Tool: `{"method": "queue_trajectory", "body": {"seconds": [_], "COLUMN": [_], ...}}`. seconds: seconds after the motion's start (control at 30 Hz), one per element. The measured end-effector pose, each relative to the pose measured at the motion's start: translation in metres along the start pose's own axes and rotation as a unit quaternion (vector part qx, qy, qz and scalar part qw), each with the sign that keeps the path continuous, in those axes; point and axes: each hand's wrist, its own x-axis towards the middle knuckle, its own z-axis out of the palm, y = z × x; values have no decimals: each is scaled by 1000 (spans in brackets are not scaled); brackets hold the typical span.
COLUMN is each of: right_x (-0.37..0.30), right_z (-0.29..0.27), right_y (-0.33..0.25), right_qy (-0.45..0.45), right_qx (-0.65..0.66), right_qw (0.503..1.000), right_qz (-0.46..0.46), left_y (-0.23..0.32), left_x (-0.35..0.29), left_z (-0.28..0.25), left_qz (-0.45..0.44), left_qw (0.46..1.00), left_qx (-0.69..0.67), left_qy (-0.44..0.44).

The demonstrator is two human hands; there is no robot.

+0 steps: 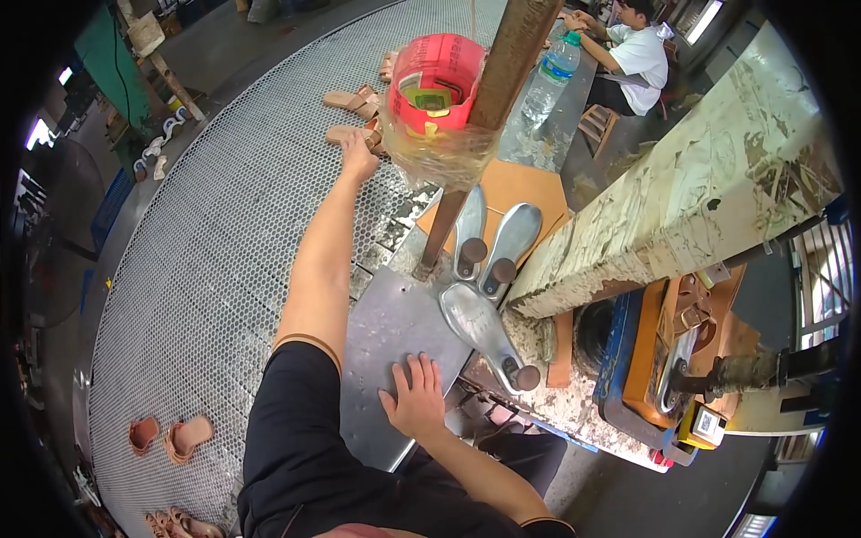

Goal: Assembling shoe components and straps using a manual press at a workstation.

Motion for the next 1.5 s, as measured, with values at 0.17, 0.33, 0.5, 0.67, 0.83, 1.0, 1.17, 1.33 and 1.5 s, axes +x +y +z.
{"method": "queue_trajectory", "body": {"seconds": [0.17,0.33,0.5,0.67,0.83,1.0,1.17,1.33,1.5], "right_x": [3,-1,-7,-8,-8,-11,-5,8,5], "right_z": [3,1,-2,-5,-3,-1,0,0,-4], "right_y": [4,-19,6,-8,-19,-13,-6,-7,2], "right_qy": [-3,2,-5,0,2,-4,10,15,-3], "right_qx": [-2,29,-4,8,18,15,9,15,14], "right_qw": [1000,1000,1000,1000,1000,1000,1000,1000,1000], "right_qz": [5,-10,13,-1,-7,4,7,3,2], "left_y": [15,-24,-4,-50,-57,-37,-14,-19,-21], "left_x": [13,-12,-90,-111,-105,-117,-111,-17,47], "left_z": [12,-18,-15,-51,-75,-90,-100,-131,-114], "left_qz": [10,113,36,116,67,124,175,123,120], "left_qw": [996,993,989,977,970,978,969,954,869], "left_qx": [-59,-16,134,165,214,88,172,237,419], "left_qy": [-68,-17,-43,-75,-98,-142,26,139,234]}}
